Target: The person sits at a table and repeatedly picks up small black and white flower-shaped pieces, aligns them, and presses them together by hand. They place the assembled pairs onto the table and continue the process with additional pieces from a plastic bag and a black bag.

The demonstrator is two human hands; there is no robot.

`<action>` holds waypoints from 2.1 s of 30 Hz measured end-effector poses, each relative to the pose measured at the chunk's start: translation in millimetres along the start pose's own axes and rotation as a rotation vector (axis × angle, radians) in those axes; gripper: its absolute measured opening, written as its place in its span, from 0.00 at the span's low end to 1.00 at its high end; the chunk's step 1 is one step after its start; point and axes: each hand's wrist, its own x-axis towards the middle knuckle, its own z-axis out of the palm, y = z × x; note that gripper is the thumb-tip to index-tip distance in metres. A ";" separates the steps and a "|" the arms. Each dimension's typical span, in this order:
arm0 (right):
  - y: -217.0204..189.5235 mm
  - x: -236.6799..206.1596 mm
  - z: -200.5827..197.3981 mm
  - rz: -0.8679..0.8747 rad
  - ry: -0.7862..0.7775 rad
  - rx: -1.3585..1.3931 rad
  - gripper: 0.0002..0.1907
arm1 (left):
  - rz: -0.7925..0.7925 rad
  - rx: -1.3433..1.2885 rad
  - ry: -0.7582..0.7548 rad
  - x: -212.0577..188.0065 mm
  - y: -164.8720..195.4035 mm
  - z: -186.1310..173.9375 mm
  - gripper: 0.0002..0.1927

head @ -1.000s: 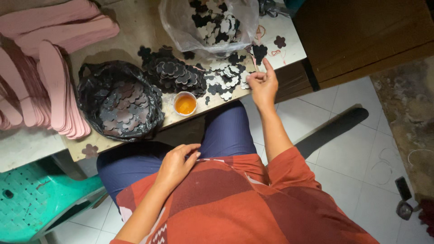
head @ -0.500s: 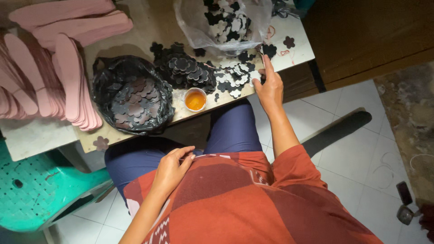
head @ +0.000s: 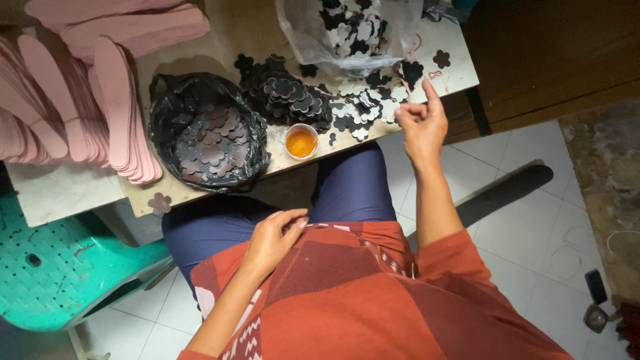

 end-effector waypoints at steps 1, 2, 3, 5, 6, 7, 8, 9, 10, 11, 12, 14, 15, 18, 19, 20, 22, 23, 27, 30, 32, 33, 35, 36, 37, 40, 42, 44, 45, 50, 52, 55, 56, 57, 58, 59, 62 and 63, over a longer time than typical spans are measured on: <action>-0.2 -4.7 -0.8 0.059 -0.031 0.140 0.39 | 0.003 0.006 0.008 4.5 3.4 1.5 0.16; -0.5 -10.1 -1.2 0.095 -0.088 0.197 0.39 | 0.028 -0.015 0.017 9.5 6.8 3.3 0.16; -1.0 -16.1 -1.0 0.130 -0.148 0.255 0.39 | 0.053 -0.035 0.030 14.8 10.2 5.4 0.17; -2.1 -29.2 1.0 0.189 -0.275 0.310 0.39 | 0.109 -0.197 0.053 25.4 16.1 10.0 0.19; -2.9 -36.1 3.0 0.214 -0.340 0.306 0.38 | 0.142 -0.340 0.061 30.3 18.4 12.3 0.21; -3.7 -42.8 5.8 0.239 -0.406 0.302 0.38 | 0.175 -0.483 0.069 34.7 20.1 14.5 0.23; -4.5 -49.1 9.2 0.259 -0.449 0.338 0.39 | 0.141 -0.550 0.048 38.5 21.1 16.4 0.23; -5.5 -54.7 13.3 0.279 -0.492 0.374 0.40 | 0.107 -0.617 0.026 41.5 21.2 17.8 0.24; -6.5 -59.7 18.0 0.298 -0.535 0.409 0.40 | 0.075 -0.685 0.004 43.6 20.6 18.7 0.24; -7.5 -63.8 23.1 0.268 -0.549 0.384 0.40 | 0.006 -0.639 0.060 44.9 19.0 19.0 0.20; -8.5 -67.0 28.6 0.241 -0.563 0.359 0.39 | -0.066 -0.593 0.112 45.3 16.7 18.8 0.17; -10.7 -70.7 40.5 0.014 -0.535 0.126 0.35 | -0.087 -0.618 0.205 43.8 9.8 16.5 0.13; -11.8 -71.3 46.6 -0.190 -0.486 -0.082 0.32 | -0.030 -0.690 0.248 42.0 5.3 14.6 0.12; -15.2 -69.1 64.6 -0.573 -0.468 -0.431 0.24 | -0.019 -0.664 0.333 34.3 -10.0 7.2 0.11; -16.4 -67.6 70.1 -0.664 -0.488 -0.499 0.23 | -0.044 -0.614 0.355 31.6 -15.2 4.7 0.11; -17.7 -65.9 75.3 -0.690 -0.488 -0.534 0.23 | -0.051 -0.569 0.364 29.0 -20.2 2.5 0.12; -20.5 -62.3 84.3 -0.743 -0.485 -0.606 0.24 | -0.063 -0.481 0.380 24.7 -29.0 -0.8 0.12; -22.1 -60.6 88.0 -0.727 -0.493 -0.626 0.24 | -0.027 -0.467 0.400 23.3 -32.6 -1.8 0.12; -29.6 -55.1 98.0 -0.741 -0.474 -0.667 0.25 | -0.054 -0.682 0.382 22.2 -41.2 -2.8 0.13; -35.6 -52.4 101.3 -0.778 -0.455 -0.692 0.25 | -0.095 -0.822 0.348 24.8 -42.2 -2.5 0.15; -39.3 -51.2 101.8 -0.783 -0.459 -0.714 0.25 | -0.081 -0.832 0.348 26.8 -41.2 -2.7 0.16; -40.9 -50.8 101.7 -0.779 -0.463 -0.724 0.24 | -0.072 -0.833 0.349 27.8 -40.3 -3.0 0.17; -43.2 -50.3 100.7 -0.772 -0.465 -0.723 0.23 | -0.070 -0.837 0.348 29.3 -38.4 -3.9 0.17; -44.0 -50.2 99.8 -0.769 -0.464 -0.714 0.23 | -0.078 -0.842 0.345 29.7 -36.9 -4.7 0.18; -44.2 -50.2 98.6 -0.767 -0.461 -0.705 0.22 | -0.084 -0.846 0.342 30.2 -36.2 -5.2 0.18; -43.1 -51.1 93.9 -0.746 -0.421 -0.671 0.22 | -0.095 -0.834 0.350 30.8 -34.2 -6.2 0.19; -40.2 -52.5 90.0 -0.734 -0.425 -0.660 0.22 | -0.083 -0.867 0.343 30.9 -33.0 -6.4 0.19; -36.7 -54.3 86.1 -0.727 -0.427 -0.651 0.21 | -0.074 -0.891 0.331 31.1 -31.7 -6.1 0.20; -34.8 -55.4 84.2 -0.723 -0.429 -0.648 0.21 | -0.074 -0.900 0.323 31.1 -30.8 -5.9 0.21; -28.1 -61.4 76.3 -0.710 -0.437 -0.649 0.21 | -0.064 -0.951 0.274 31.3 -25.2 -5.0 0.22; -27.8 -64.1 73.8 -0.714 -0.443 -0.648 0.21 | -0.063 -0.968 0.255 31.0 -22.5 -5.3 0.23; -31.0 -69.0 69.9 -0.726 -0.461 -0.641 0.20 | -0.066 -0.927 0.255 30.0 -18.5 -6.7 0.23; -33.0 -71.0 68.5 -0.719 -0.469 -0.615 0.19 | -0.068 -0.931 0.253 29.5 -17.2 -7.3 0.24; -35.3 -73.3 67.0 -0.712 -0.477 -0.589 0.18 | -0.070 -0.934 0.251 28.9 -16.0 -8.0 0.24; -37.9 -75.9 65.5 -0.705 -0.484 -0.565 0.17 | -0.072 -0.939 0.249 28.3 -14.8 -8.6 0.24; -40.7 -78.8 64.0 -0.640 -0.506 -0.471 0.14 | -0.064 -0.942 0.249 27.5 -13.6 -9.2 0.24; -50.0 -88.6 60.4 -0.485 -0.565 -0.239 0.07 | -0.053 -0.953 0.244 25.2 -10.0 -10.2 0.24; -53.1 -92.1 59.8 -0.463 -0.584 -0.193 0.07 | -0.056 -0.958 0.239 24.5 -8.9 -10.3 0.24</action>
